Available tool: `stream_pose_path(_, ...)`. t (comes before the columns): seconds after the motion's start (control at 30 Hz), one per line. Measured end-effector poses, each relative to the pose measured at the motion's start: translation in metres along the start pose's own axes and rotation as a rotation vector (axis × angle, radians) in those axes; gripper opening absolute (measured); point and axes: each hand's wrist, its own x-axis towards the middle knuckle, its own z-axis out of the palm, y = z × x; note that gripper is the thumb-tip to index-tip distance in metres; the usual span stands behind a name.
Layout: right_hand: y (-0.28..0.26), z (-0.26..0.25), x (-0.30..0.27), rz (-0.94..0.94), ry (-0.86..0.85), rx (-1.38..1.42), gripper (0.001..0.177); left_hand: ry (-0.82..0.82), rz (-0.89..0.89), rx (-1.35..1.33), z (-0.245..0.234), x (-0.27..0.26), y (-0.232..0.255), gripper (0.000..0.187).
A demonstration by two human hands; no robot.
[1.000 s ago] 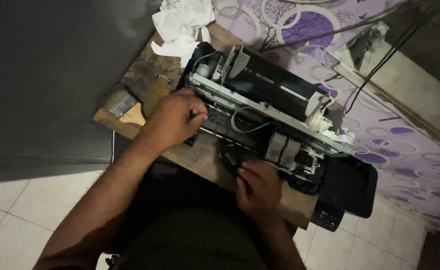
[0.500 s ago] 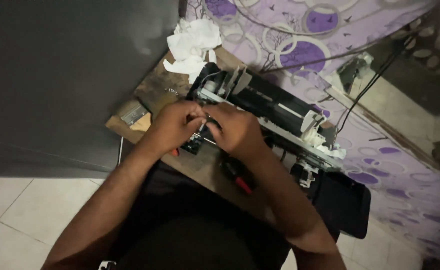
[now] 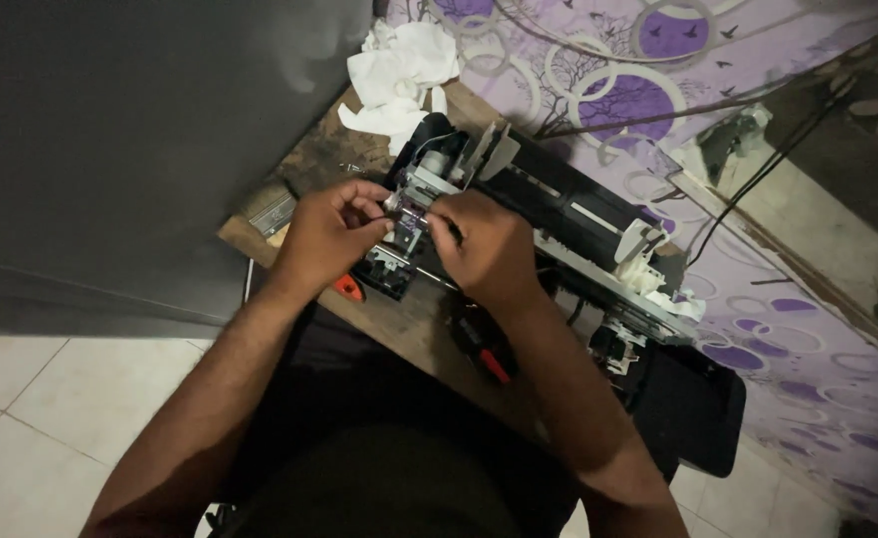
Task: The person uses a screwdriver to remove screws from the internal chassis of a disassembled printer. They then use their hands to manipulate and reposition internal components, including a white plastic rail and various mechanical parts, while working on a wooden surface.
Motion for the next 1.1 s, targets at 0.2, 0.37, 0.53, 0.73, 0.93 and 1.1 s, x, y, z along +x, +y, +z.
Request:
stream_pose_path(0.2, -0.013, -0.007, 0.021, -0.17, 0.083, -0.16, 0.007, 0.048, 0.028, 0.024, 0.005, 0.006, -0.007, 0.027)
stream_pose_path(0.37, -0.008, -0.004, 0.041, -0.369, 0.176, -0.246, 0.012, 0.094, 0.015, 0.025, 0.012, 0.02, -0.025, 0.025)
stream_pose_path(0.53, 0.005, 0.011, 0.04, -0.381, 0.118, -0.136, 0.016, 0.141, 0.048, 0.003, 0.015, 0.02, -0.014, 0.026)
stream_pose_path(0.73, 0.017, 0.017, 0.034, -0.284, 0.12, 0.003, 0.013, 0.071, 0.066, -0.028, 0.016, 0.023, -0.008, 0.022)
stream_pose_path(0.93, 0.02, 0.015, 0.03, -0.263, 0.118, 0.043, 0.013, 0.048, 0.079, -0.051, 0.012, 0.025, -0.013, 0.016)
stream_pose_path(1.1, 0.027, 0.022, 0.027, -0.267, 0.149, 0.114, 0.014, 0.043, 0.099, -0.05, 0.006, 0.023, -0.002, 0.013)
